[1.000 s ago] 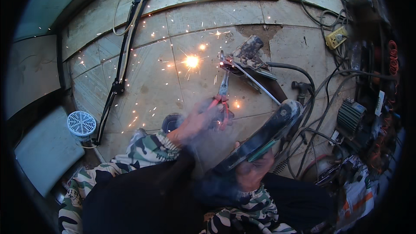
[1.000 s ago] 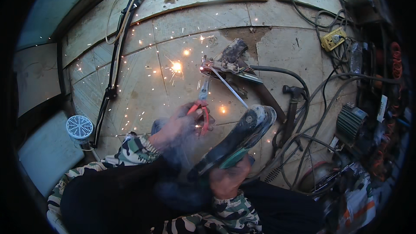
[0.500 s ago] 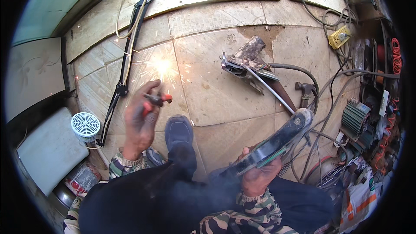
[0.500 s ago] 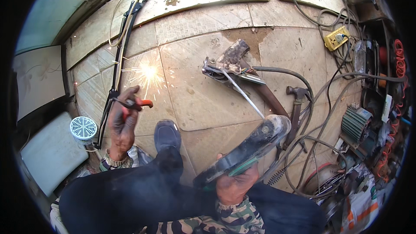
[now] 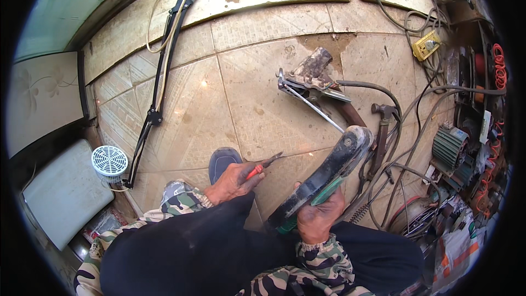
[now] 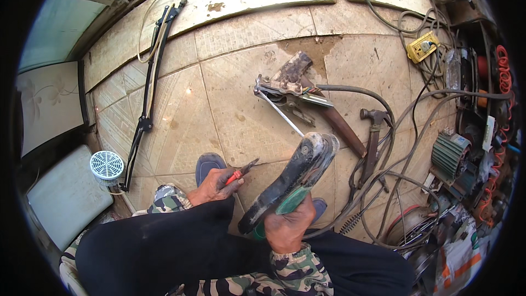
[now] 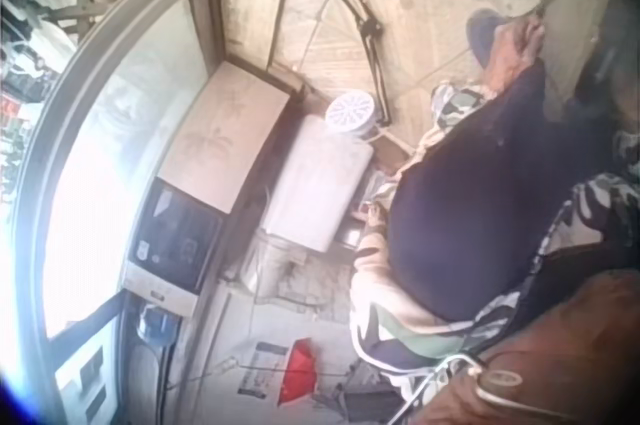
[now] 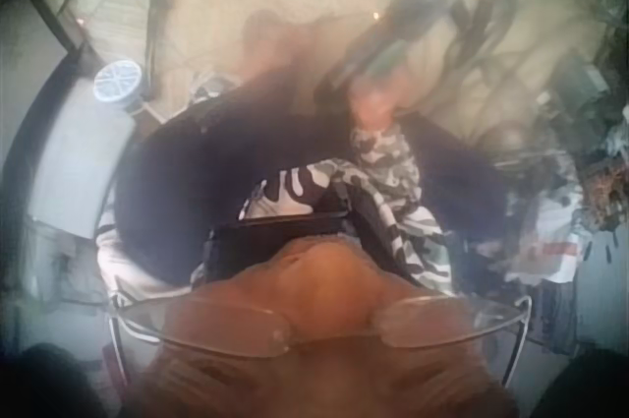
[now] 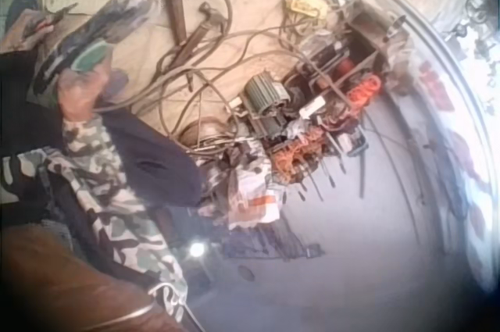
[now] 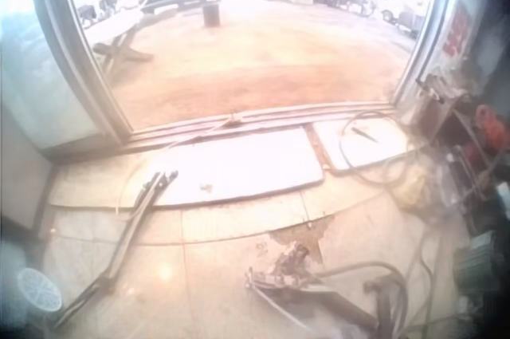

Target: The person welds a metal piece clamped to a wooden block using a handheld welding torch, then uses pliers to trim the weld and inspect the joint.

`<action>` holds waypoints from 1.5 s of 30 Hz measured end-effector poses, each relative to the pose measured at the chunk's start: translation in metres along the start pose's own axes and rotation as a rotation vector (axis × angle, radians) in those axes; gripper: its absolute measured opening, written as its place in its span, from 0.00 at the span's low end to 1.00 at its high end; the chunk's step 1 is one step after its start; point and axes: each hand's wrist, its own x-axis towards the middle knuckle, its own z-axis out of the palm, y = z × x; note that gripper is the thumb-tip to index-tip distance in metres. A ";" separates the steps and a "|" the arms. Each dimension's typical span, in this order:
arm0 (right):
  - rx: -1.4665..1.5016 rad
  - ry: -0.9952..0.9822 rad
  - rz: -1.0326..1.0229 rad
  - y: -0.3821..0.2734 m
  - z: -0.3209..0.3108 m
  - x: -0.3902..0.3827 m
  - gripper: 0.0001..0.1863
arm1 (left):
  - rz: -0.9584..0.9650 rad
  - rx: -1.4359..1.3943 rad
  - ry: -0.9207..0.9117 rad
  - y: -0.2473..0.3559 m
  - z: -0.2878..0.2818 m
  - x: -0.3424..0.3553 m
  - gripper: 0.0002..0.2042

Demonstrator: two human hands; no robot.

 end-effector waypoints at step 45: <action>-0.041 -0.035 0.033 0.004 0.004 0.003 0.14 | 0.035 0.012 0.084 0.000 0.004 0.001 0.11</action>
